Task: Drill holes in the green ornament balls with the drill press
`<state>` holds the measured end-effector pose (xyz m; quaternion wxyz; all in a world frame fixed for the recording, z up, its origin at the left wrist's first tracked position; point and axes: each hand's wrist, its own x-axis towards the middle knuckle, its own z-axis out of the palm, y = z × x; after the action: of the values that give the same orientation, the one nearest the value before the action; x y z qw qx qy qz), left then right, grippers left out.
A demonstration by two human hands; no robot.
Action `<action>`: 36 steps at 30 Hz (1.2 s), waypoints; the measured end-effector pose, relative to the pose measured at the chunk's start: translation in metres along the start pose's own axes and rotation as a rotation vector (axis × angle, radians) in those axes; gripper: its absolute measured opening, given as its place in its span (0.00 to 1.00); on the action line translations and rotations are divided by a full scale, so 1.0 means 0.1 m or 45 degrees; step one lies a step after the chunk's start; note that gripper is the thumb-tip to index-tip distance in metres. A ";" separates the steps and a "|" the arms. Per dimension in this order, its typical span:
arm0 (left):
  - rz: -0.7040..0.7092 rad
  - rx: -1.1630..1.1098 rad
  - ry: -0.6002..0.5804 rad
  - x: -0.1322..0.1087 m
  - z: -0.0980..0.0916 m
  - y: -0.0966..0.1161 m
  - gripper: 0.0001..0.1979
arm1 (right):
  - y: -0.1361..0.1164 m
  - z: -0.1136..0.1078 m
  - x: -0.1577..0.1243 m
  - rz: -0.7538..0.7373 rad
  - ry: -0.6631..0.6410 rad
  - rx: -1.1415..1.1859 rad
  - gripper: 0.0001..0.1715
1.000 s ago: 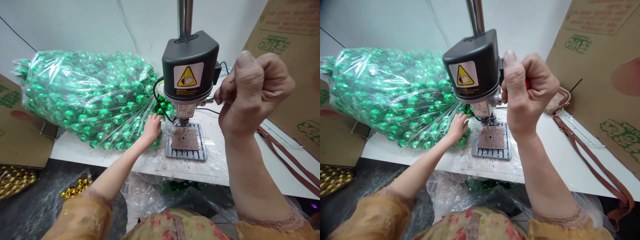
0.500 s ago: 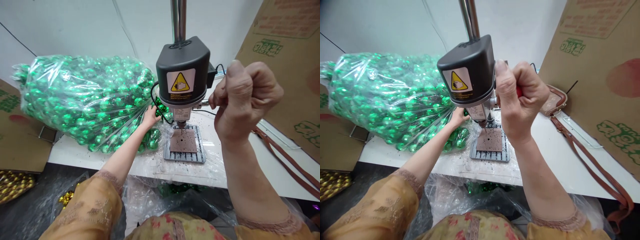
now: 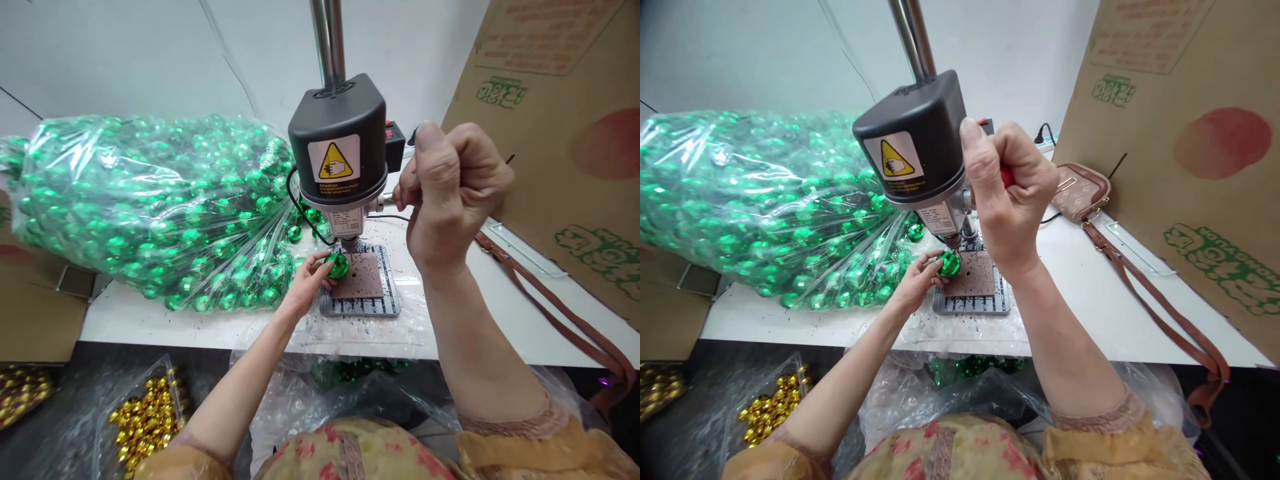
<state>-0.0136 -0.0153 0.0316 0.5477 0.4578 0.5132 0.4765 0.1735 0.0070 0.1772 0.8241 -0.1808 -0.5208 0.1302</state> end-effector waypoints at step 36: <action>0.516 0.588 0.021 0.03 0.27 -0.33 0.23 | 0.06 -0.11 -0.31 -0.170 0.046 -0.037 0.30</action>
<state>0.0155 -0.0165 0.0001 0.3189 0.6594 0.5104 0.4506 0.1702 -0.0018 0.1445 0.8374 -0.1599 -0.5187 0.0641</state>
